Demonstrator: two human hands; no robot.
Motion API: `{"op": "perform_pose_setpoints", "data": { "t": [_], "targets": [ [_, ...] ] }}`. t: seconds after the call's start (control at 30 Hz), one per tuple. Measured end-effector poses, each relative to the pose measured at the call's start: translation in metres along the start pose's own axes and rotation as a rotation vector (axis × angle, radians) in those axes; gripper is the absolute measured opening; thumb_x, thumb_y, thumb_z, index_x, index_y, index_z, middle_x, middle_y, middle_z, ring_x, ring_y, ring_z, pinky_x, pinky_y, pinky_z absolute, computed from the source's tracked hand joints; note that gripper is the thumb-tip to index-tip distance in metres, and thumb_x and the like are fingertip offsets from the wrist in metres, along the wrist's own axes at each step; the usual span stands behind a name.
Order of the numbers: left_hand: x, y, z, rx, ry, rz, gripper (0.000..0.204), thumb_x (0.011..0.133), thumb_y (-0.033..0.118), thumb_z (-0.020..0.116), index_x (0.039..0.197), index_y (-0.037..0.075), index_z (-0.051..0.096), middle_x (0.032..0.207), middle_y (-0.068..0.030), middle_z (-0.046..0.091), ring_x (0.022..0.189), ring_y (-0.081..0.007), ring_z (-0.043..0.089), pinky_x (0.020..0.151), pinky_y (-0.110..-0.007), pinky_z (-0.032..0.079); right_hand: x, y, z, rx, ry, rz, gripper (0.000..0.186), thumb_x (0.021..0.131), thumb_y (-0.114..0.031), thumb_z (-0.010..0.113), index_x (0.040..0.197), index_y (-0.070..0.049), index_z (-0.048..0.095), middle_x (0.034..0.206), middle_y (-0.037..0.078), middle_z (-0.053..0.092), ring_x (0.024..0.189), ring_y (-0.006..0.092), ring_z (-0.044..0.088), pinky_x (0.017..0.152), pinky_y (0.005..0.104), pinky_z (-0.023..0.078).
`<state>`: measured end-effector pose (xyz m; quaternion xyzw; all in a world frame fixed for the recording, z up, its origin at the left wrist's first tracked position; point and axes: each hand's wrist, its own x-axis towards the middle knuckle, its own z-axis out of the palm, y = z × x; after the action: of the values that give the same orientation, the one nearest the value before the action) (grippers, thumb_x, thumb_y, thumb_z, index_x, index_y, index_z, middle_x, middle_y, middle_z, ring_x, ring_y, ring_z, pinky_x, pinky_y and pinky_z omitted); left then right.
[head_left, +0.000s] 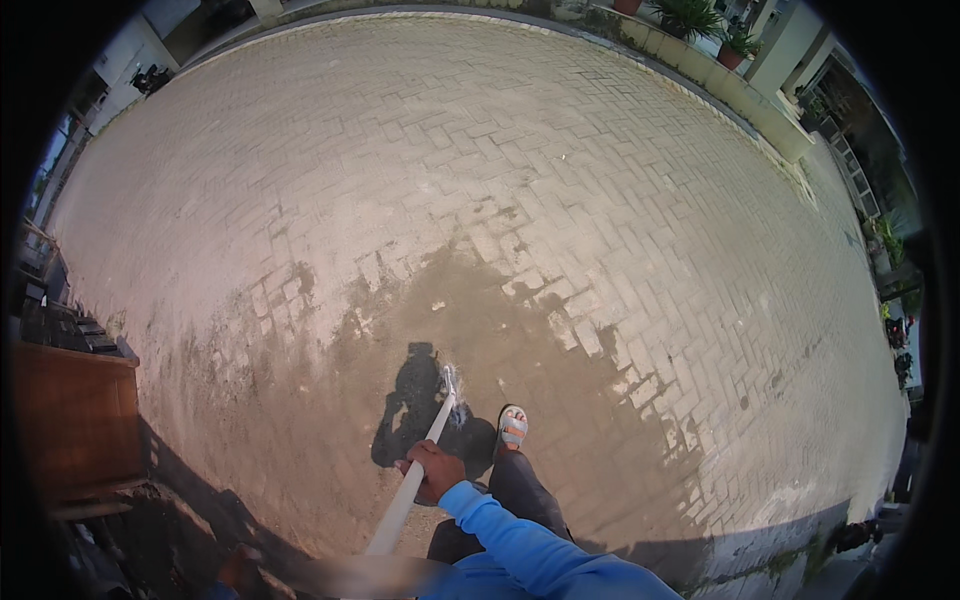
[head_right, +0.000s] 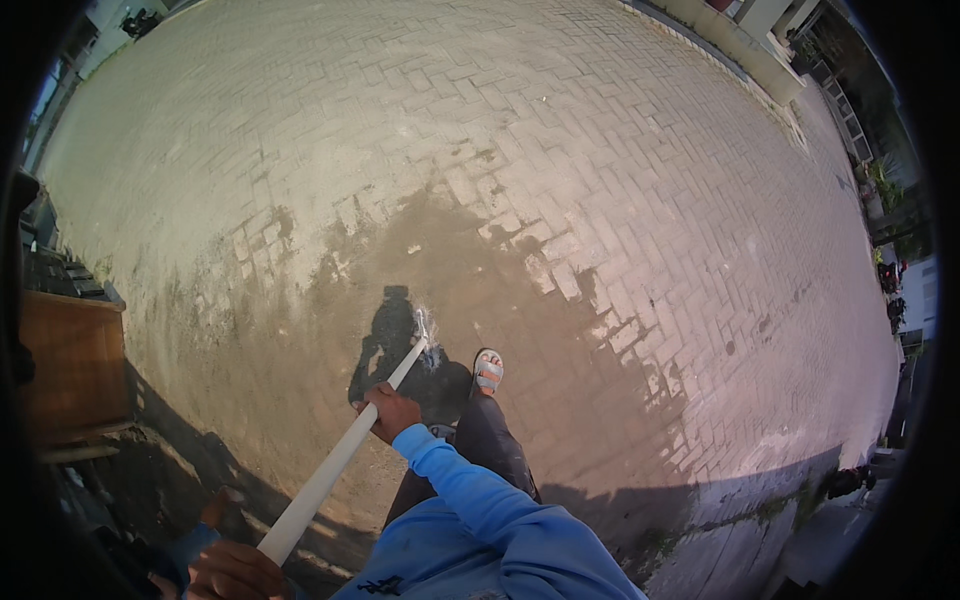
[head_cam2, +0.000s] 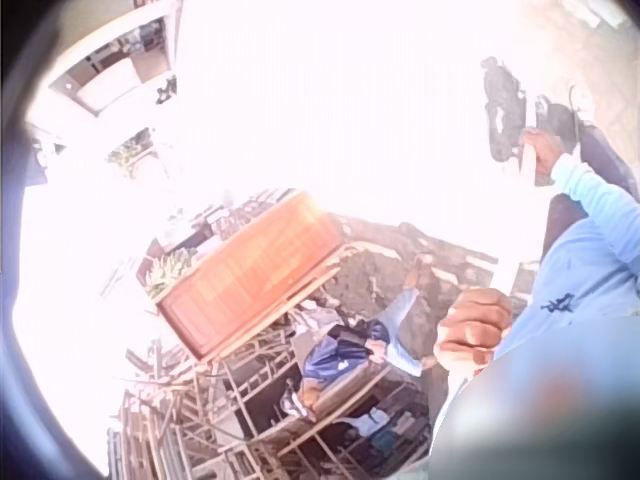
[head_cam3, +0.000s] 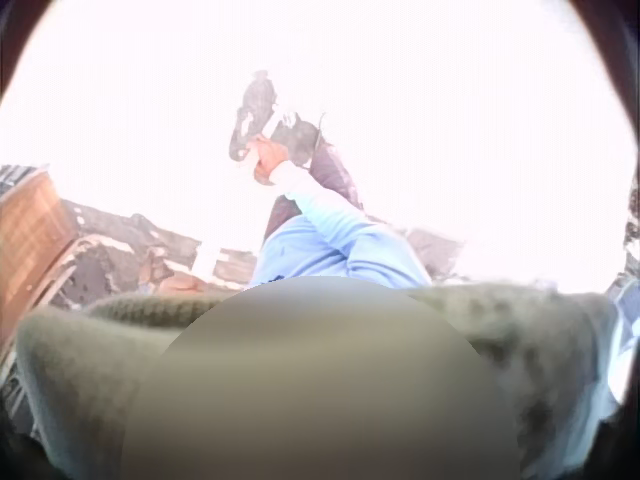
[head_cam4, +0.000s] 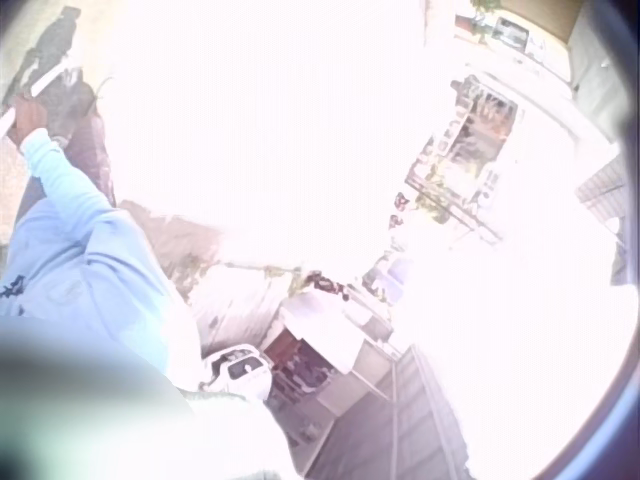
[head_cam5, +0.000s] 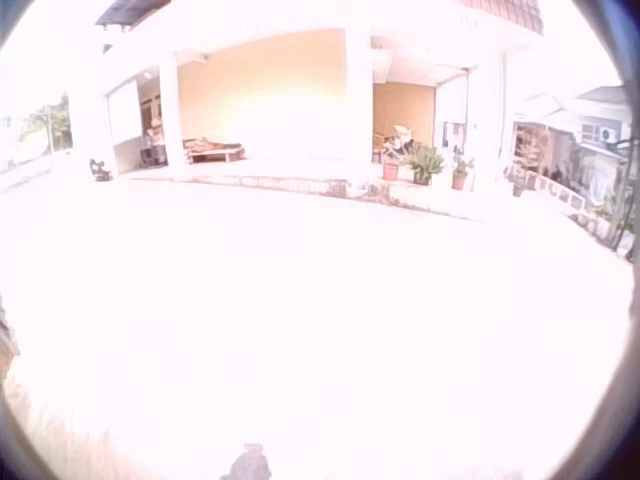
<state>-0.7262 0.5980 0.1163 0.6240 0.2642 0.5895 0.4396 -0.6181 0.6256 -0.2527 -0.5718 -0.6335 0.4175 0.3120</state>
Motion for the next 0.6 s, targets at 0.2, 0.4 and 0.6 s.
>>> {"op": "perform_pose_setpoints", "data": {
  "t": [0.2, 0.4, 0.6],
  "targets": [
    [-0.051, -0.117, 0.012, 0.123, 0.184, -0.145, 0.036, 0.085, 0.022, 0.066, 0.058, 0.003, 0.052, 0.050, -0.0069, 0.051, 0.047, -0.0178, 0.053, 0.054, -0.033, 0.048, 0.099, 0.113, -0.011, 0.012, 0.246, 0.224, 0.029, 0.086, -0.028, 0.066, 0.108, -0.009, 0.064, 0.123, 0.015, 0.061, 0.104, 0.0382, 0.062, 0.087, 0.0431, 0.051],
    [-0.024, -0.095, 0.026, 0.293, 0.239, -0.418, 0.040, 0.086, 0.025, 0.065, 0.056, 0.003, 0.051, 0.050, -0.0069, 0.050, 0.044, -0.0172, 0.050, 0.048, -0.032, 0.045, 0.015, 0.105, 0.076, 0.191, 0.123, 0.169, 0.016, 0.085, -0.019, 0.068, 0.094, -0.010, 0.058, 0.103, 0.016, 0.058, 0.093, 0.0395, 0.060, 0.078, 0.0492, 0.050],
    [0.020, -0.054, 0.024, 0.146, 0.042, -0.238, 0.026, 0.079, 0.013, 0.065, 0.060, 0.001, 0.053, 0.054, -0.0076, 0.051, 0.048, -0.0203, 0.051, 0.048, -0.033, 0.043, -0.009, 0.041, 0.017, 0.105, -0.156, 0.094, 0.020, 0.089, -0.029, 0.067, 0.092, -0.011, 0.059, 0.099, 0.008, 0.059, 0.085, 0.0347, 0.063, 0.071, 0.0471, 0.052]
  ]
}}
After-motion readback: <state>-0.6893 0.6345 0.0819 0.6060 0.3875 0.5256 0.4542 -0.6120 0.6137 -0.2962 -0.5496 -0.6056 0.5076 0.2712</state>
